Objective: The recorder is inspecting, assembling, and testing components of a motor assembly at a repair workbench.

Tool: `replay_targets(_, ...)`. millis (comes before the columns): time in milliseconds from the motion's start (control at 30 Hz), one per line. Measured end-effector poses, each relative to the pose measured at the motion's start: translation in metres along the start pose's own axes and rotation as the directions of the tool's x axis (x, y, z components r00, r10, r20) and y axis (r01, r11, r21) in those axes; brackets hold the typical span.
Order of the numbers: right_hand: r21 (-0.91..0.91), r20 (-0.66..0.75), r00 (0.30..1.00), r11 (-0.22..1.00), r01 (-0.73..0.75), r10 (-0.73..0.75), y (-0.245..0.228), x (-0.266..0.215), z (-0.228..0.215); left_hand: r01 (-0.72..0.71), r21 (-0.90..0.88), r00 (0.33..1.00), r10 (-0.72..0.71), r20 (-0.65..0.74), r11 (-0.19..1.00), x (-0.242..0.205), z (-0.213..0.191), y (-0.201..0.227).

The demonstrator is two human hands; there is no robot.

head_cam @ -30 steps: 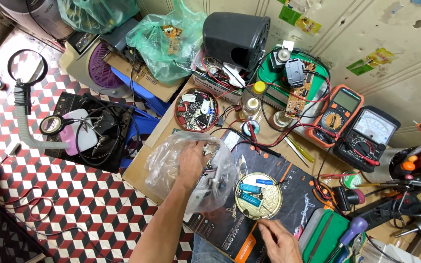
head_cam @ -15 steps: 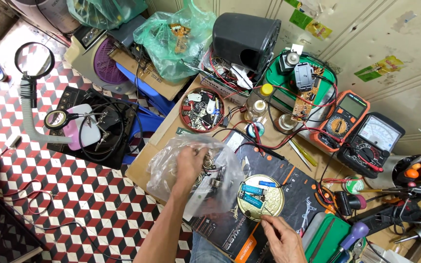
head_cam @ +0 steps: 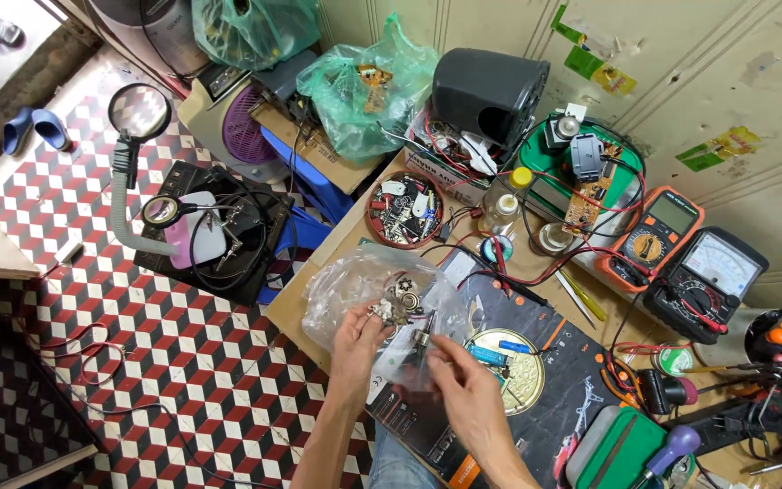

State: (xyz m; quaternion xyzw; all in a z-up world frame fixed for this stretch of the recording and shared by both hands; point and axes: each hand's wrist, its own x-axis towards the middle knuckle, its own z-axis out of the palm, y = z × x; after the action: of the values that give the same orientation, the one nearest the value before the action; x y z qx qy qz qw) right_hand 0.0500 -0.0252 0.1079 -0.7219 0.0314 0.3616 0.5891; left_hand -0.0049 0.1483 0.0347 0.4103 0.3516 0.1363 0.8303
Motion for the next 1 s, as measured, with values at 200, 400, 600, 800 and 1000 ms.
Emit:
replay_targets(200,0.143,0.043,0.999,0.99,-0.002,-0.004,-0.02,0.025,0.039,-0.054,0.112,0.998,0.049,0.041,0.992,-0.033,0.02,0.03)
replay_targets(400,0.273,0.049,0.998,0.962,0.019,-0.034,0.033,0.07,0.037,0.119,-0.151,0.991,-0.108,0.08,0.981,-0.017,0.008,0.03)
replay_targets(600,0.494,0.074,0.991,0.859,-0.135,0.113,0.009,0.067,0.037,0.293,-0.311,0.954,-0.297,0.036,0.904,-0.004,-0.002,0.039)
replay_targets(800,0.48,0.02,0.988,0.866,-0.142,0.151,0.006,0.062,0.04,0.316,-0.261,0.948,-0.293,0.123,0.912,0.001,-0.006,0.054)
replay_targets(1000,0.396,-0.045,0.993,0.915,-0.08,0.106,0.002,0.054,0.046,0.14,0.007,0.969,-0.138,0.207,0.99,0.0,-0.007,0.055)
